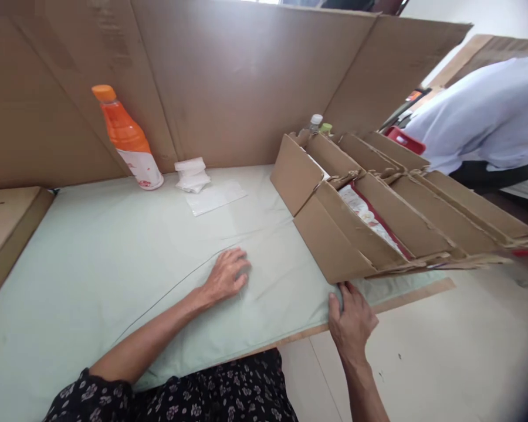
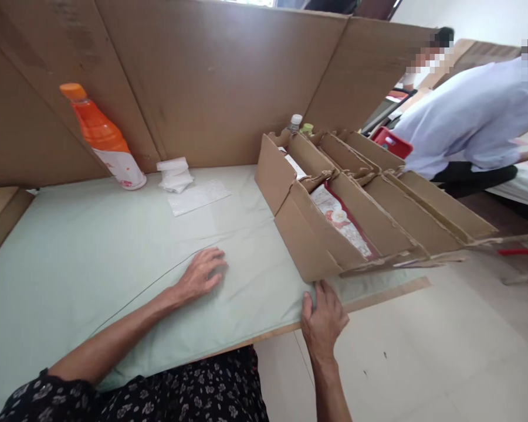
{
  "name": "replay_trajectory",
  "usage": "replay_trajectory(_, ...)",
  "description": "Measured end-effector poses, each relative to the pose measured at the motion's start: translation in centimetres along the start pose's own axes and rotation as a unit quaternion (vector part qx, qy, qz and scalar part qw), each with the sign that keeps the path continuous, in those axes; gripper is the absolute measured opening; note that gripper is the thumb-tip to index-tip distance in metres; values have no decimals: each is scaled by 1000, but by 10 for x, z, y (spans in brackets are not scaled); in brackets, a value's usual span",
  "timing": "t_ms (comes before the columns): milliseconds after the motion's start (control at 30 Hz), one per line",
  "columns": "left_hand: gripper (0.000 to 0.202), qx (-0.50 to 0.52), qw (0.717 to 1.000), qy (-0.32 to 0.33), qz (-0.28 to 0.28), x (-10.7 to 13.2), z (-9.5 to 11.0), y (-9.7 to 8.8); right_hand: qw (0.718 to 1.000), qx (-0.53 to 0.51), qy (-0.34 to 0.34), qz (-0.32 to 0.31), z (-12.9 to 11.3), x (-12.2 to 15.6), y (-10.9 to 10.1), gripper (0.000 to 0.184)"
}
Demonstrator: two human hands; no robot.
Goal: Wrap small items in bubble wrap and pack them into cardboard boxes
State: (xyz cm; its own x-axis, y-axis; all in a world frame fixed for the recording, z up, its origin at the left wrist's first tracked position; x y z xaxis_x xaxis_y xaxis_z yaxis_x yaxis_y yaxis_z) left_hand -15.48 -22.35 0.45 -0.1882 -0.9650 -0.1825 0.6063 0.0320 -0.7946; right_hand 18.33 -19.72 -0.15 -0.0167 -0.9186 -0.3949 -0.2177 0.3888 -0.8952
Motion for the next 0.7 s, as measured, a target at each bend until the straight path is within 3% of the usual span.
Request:
replay_trajectory(100,37,-49,996,-63,41,-22,-40,-31,999,-31,-7,32,2,7,6,55)
replay_trajectory(200,39,-96,990,-97,47,-54,-70,-54,998,-44,-7,36,5,6,7,53)
replay_trajectory(367,41,-153,978,-137,28,-102,-105,-73,999,-43,19,25,2,6,4,52)
replay_trajectory(500,45,-185,966,-175,54,-113,-123,-86,997,-71,42,7,4,8,-5,50)
replay_trajectory(600,48,-200,963,-169,62,-96,-129,-90,990,-135,41,11,13,6,-37,41)
replay_trajectory(700,52,-229,960,-150,62,-70,-133,-91,978,-173,78,90,25,-10,-103,28)
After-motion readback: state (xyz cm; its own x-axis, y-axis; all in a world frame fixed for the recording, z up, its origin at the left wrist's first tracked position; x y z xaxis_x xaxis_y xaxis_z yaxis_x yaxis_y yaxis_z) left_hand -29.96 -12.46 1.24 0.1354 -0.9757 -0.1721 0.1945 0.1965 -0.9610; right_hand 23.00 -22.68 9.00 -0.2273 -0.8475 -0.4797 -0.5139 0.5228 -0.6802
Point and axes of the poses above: each hand's wrist, its own x-axis away from the middle knuckle, its own y-axis out of the palm, z = x × y, the point moved 6 cm from there along -x, towards the middle knuckle, and after that the axes turned 1 degree about y, right-handed, at the moved point
